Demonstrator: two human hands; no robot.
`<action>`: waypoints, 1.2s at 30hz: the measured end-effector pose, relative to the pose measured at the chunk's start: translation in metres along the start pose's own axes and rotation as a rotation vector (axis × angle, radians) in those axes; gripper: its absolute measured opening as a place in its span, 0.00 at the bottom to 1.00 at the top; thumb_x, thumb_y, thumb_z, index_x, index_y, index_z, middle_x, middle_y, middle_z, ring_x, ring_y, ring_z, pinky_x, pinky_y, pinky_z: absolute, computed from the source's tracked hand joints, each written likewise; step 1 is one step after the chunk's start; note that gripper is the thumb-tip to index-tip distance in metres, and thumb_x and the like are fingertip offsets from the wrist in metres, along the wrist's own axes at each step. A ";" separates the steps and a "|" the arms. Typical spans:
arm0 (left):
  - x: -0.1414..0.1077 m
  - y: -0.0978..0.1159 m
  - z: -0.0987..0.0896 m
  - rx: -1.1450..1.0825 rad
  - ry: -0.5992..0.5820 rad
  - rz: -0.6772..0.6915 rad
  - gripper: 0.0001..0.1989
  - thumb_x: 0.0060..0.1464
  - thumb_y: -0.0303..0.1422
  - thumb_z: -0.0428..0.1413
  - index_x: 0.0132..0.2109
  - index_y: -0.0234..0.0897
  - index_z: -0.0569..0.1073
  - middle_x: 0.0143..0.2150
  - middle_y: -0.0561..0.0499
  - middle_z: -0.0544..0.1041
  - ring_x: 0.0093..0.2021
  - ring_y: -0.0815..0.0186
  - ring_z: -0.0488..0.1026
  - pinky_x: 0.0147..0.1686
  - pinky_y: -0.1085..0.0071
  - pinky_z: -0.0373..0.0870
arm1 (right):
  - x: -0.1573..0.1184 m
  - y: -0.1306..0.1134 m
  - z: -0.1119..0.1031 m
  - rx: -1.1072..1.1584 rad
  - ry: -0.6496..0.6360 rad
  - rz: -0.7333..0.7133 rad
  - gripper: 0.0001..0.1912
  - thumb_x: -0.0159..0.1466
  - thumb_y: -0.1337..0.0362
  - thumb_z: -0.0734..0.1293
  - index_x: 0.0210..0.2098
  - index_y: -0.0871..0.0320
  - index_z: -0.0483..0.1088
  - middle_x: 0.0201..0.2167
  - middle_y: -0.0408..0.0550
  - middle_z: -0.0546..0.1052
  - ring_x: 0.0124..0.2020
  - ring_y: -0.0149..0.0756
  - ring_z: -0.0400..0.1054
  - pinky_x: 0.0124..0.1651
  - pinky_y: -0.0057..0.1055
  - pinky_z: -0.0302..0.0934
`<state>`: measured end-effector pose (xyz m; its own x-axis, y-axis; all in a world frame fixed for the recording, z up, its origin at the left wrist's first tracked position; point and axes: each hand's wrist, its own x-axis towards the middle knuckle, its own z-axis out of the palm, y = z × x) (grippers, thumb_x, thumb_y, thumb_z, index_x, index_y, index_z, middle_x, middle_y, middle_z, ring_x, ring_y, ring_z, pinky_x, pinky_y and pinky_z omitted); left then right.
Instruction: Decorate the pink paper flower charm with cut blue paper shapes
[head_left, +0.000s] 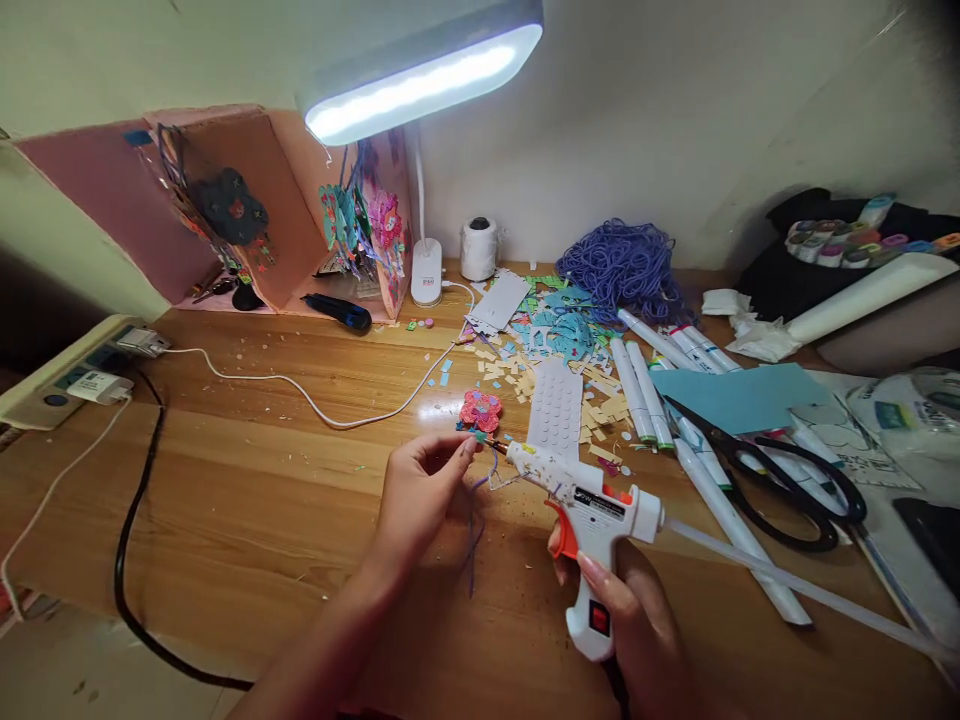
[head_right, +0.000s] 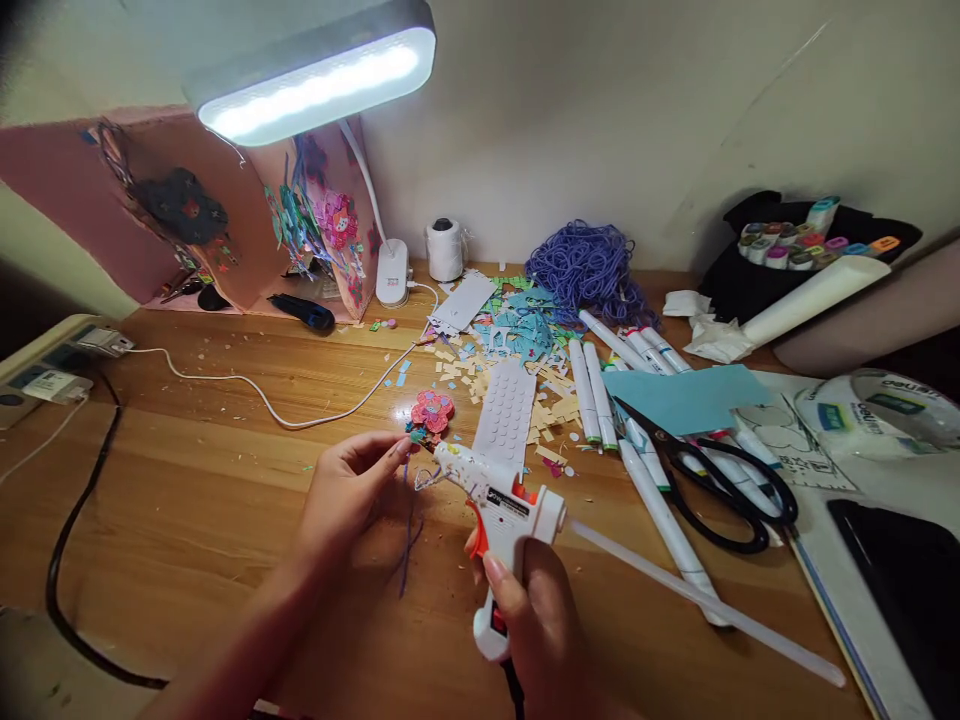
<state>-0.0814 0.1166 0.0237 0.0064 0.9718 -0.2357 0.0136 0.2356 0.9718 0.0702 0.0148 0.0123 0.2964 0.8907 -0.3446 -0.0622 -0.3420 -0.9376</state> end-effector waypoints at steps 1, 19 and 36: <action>0.000 0.000 0.000 -0.003 -0.003 0.001 0.09 0.45 0.35 0.63 0.33 0.35 0.80 0.33 0.48 0.82 0.34 0.66 0.77 0.35 0.75 0.71 | 0.000 0.000 0.000 -0.005 0.005 0.007 0.18 0.54 0.47 0.63 0.27 0.57 0.69 0.23 0.45 0.69 0.25 0.36 0.61 0.26 0.29 0.55; -0.001 0.002 0.001 0.024 -0.008 0.015 0.08 0.44 0.34 0.63 0.32 0.34 0.80 0.32 0.48 0.82 0.32 0.65 0.77 0.34 0.73 0.71 | 0.000 0.002 -0.001 -0.022 -0.006 -0.002 0.20 0.54 0.45 0.63 0.27 0.57 0.68 0.21 0.43 0.65 0.24 0.35 0.58 0.26 0.29 0.52; -0.009 0.000 -0.003 0.447 -0.020 0.454 0.06 0.56 0.30 0.55 0.38 0.37 0.78 0.35 0.50 0.79 0.35 0.67 0.74 0.35 0.74 0.67 | 0.002 0.002 -0.002 -0.045 -0.002 -0.058 0.21 0.55 0.44 0.64 0.25 0.58 0.67 0.21 0.44 0.66 0.24 0.35 0.60 0.25 0.29 0.55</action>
<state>-0.0840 0.1075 0.0254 0.1281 0.9726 0.1938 0.4214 -0.2303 0.8772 0.0728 0.0151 0.0096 0.2961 0.9100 -0.2901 -0.0017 -0.3033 -0.9529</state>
